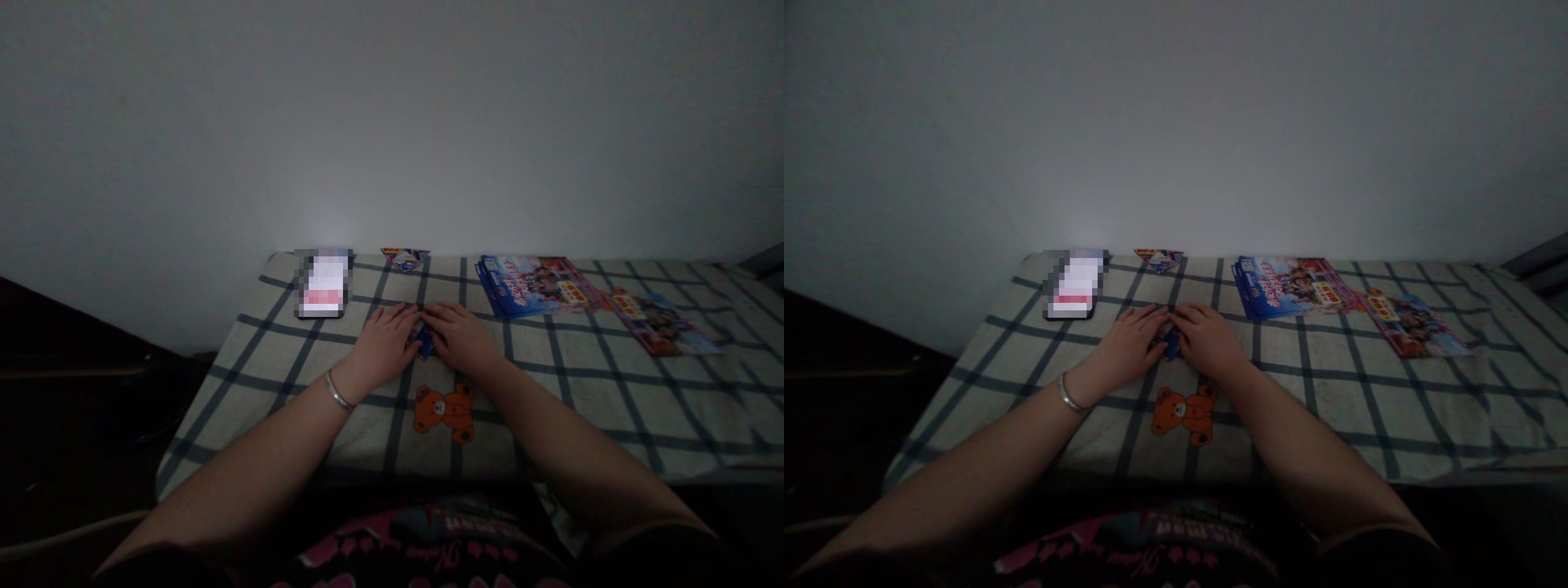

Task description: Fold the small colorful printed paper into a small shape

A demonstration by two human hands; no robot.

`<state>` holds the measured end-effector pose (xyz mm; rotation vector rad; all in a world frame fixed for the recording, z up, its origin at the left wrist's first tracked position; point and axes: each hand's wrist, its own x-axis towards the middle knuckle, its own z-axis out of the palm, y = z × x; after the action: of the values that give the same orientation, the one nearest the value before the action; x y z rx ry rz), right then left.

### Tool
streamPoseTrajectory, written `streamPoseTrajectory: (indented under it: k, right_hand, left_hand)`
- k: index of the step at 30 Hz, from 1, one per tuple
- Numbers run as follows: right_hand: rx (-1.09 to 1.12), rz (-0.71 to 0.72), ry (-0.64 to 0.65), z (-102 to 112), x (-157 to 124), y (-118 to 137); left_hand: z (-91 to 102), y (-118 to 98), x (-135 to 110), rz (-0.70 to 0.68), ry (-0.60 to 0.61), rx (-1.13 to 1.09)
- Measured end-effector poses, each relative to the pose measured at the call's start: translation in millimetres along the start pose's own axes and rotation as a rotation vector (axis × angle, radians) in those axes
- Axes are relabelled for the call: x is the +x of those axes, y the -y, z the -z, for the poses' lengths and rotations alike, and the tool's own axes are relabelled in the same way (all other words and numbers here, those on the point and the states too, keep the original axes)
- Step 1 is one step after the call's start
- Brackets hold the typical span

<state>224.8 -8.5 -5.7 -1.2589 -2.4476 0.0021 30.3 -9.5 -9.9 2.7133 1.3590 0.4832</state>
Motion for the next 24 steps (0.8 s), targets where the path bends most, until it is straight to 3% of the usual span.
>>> streamPoseTrajectory:
  k: [13, 24]
  right_hand:
    - [-0.091, -0.099, 0.064, 11, -2, 11]
    - [-0.186, -0.138, 0.106, 23, -5, 24]
  left_hand:
    - [-0.8, 3, 0, -0.029, 0.001, 0.057]
    - [2.1, -7, 2, 0.032, -0.025, 0.066]
